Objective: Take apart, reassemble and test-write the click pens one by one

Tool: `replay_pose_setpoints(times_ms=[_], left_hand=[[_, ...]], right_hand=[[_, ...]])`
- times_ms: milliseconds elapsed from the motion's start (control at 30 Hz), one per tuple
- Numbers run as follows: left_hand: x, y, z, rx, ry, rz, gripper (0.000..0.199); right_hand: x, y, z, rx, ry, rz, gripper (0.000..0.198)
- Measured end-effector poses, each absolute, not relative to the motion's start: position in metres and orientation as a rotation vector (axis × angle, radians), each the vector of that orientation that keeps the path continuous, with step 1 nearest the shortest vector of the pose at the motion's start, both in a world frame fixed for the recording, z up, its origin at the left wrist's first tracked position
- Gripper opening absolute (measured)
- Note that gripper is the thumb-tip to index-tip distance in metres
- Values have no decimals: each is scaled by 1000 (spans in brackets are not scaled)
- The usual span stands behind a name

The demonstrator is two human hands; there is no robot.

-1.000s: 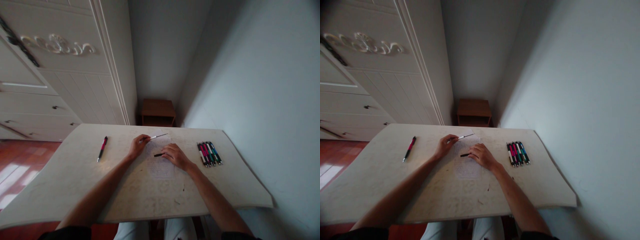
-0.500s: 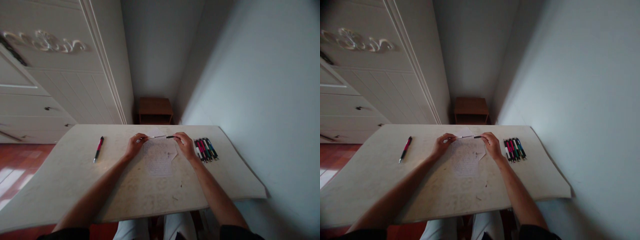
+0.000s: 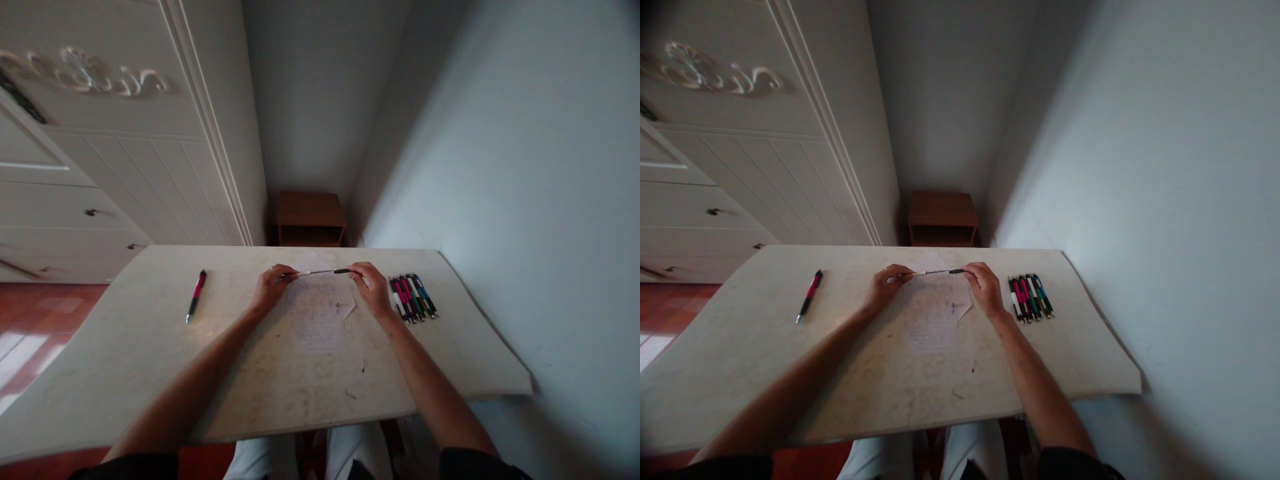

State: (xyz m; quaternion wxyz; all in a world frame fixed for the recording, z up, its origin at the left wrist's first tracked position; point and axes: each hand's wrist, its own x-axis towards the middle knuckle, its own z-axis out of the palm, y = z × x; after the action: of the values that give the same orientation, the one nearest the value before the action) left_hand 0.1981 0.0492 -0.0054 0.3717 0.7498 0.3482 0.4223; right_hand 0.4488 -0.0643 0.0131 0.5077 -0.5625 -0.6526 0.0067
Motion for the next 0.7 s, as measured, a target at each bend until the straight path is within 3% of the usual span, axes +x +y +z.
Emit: replay_pose_setpoints(times_ms=[700], left_hand=[[198,49,-7,1946,882,1067,15]], right_hand=[[446,-65,14,-1354,-1562,-15,15]])
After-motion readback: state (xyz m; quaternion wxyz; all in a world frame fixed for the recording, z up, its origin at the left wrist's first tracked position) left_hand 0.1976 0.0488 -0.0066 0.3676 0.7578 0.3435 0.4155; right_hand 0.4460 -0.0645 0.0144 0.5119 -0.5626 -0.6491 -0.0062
